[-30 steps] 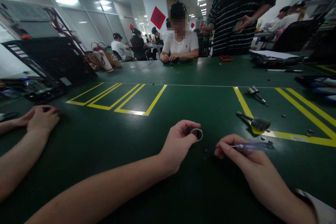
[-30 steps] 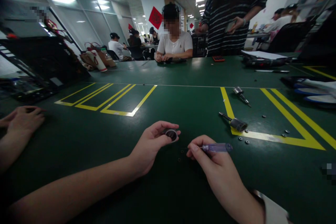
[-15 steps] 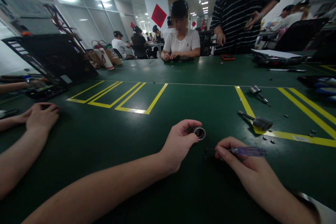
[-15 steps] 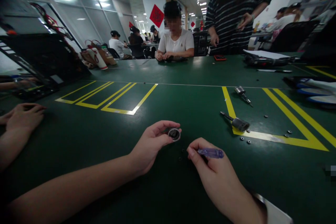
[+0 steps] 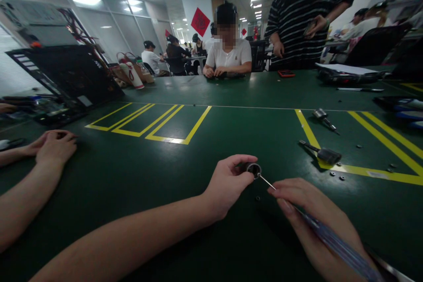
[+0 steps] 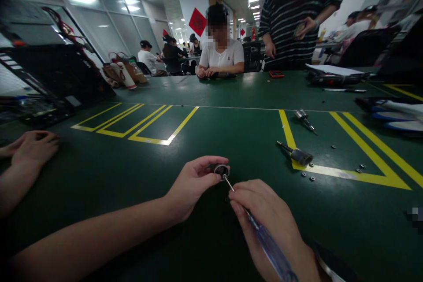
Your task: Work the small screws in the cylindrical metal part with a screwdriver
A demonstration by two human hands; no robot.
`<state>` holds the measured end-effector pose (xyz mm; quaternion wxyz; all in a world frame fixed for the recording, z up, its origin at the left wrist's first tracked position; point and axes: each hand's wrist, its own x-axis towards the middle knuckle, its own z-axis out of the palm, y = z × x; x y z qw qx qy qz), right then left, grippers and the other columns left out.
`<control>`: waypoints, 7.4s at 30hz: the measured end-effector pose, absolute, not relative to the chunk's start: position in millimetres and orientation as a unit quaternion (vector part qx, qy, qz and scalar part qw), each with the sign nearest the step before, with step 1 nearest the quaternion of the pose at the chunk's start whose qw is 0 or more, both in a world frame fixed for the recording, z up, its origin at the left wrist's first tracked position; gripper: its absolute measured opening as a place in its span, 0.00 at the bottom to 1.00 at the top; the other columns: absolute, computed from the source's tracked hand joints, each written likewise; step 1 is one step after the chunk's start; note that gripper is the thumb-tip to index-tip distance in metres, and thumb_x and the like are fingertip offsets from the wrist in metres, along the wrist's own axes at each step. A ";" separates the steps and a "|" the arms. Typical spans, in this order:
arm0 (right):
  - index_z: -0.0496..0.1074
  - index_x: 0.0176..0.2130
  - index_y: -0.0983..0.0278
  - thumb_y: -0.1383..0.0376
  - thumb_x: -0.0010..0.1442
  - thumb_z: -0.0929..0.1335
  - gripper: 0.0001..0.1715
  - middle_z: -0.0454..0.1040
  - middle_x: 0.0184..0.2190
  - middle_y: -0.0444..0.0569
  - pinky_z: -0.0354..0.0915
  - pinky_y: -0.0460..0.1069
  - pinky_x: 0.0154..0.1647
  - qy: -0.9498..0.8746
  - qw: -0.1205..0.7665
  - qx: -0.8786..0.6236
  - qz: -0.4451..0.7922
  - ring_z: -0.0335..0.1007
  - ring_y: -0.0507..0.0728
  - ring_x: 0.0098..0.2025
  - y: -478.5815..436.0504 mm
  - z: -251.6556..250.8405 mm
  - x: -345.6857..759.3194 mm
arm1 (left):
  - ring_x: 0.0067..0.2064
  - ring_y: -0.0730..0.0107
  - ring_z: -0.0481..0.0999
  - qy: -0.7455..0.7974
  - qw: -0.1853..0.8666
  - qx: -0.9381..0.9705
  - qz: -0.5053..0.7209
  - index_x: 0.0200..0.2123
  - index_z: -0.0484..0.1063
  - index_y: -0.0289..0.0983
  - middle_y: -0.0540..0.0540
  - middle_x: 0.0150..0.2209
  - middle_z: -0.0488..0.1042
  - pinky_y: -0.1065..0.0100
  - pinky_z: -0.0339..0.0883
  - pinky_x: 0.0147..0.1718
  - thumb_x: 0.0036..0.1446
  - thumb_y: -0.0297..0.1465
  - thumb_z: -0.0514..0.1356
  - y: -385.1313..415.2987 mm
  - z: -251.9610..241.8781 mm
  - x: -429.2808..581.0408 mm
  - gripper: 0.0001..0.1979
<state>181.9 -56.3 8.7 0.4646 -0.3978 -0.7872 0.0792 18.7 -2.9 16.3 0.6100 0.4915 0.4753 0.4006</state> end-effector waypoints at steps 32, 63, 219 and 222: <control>0.71 0.37 0.61 0.69 0.60 0.61 0.10 0.77 0.33 0.48 0.73 0.49 0.33 -0.803 0.434 -0.404 0.059 0.75 0.55 0.33 -53.5 0.8 178.4 | 0.38 0.67 0.77 0.460 0.576 0.552 0.390 0.38 0.75 0.34 0.44 0.35 0.78 0.65 0.70 0.40 0.49 0.25 0.59 -6.0 13.6 19.6 0.11; 0.71 0.37 0.61 0.72 0.58 0.62 0.11 0.78 0.31 0.47 0.72 0.45 0.32 -0.802 0.458 -0.381 0.047 0.75 0.53 0.32 -56.8 6.1 176.6 | 0.38 0.66 0.77 0.458 0.572 0.563 0.384 0.38 0.75 0.33 0.42 0.35 0.78 0.63 0.71 0.39 0.48 0.24 0.58 -5.7 6.6 18.5 0.12; 0.73 0.29 0.59 0.57 0.56 0.66 0.11 0.75 0.31 0.46 0.65 0.48 0.34 -0.575 0.422 -0.496 0.495 0.71 0.56 0.36 -54.4 1.8 181.0 | 0.29 0.73 0.65 0.313 0.170 0.907 0.226 0.26 0.63 0.36 0.51 0.26 0.68 0.68 0.57 0.34 0.52 0.27 0.56 17.2 -7.1 4.0 0.04; 0.73 0.29 0.60 0.57 0.56 0.66 0.10 0.75 0.31 0.47 0.65 0.50 0.36 -0.542 0.433 -0.479 0.538 0.71 0.56 0.36 -52.3 1.2 181.2 | 0.29 0.73 0.65 0.306 0.179 0.907 0.227 0.26 0.63 0.36 0.51 0.25 0.67 0.68 0.57 0.34 0.51 0.26 0.56 16.4 -5.7 3.9 0.04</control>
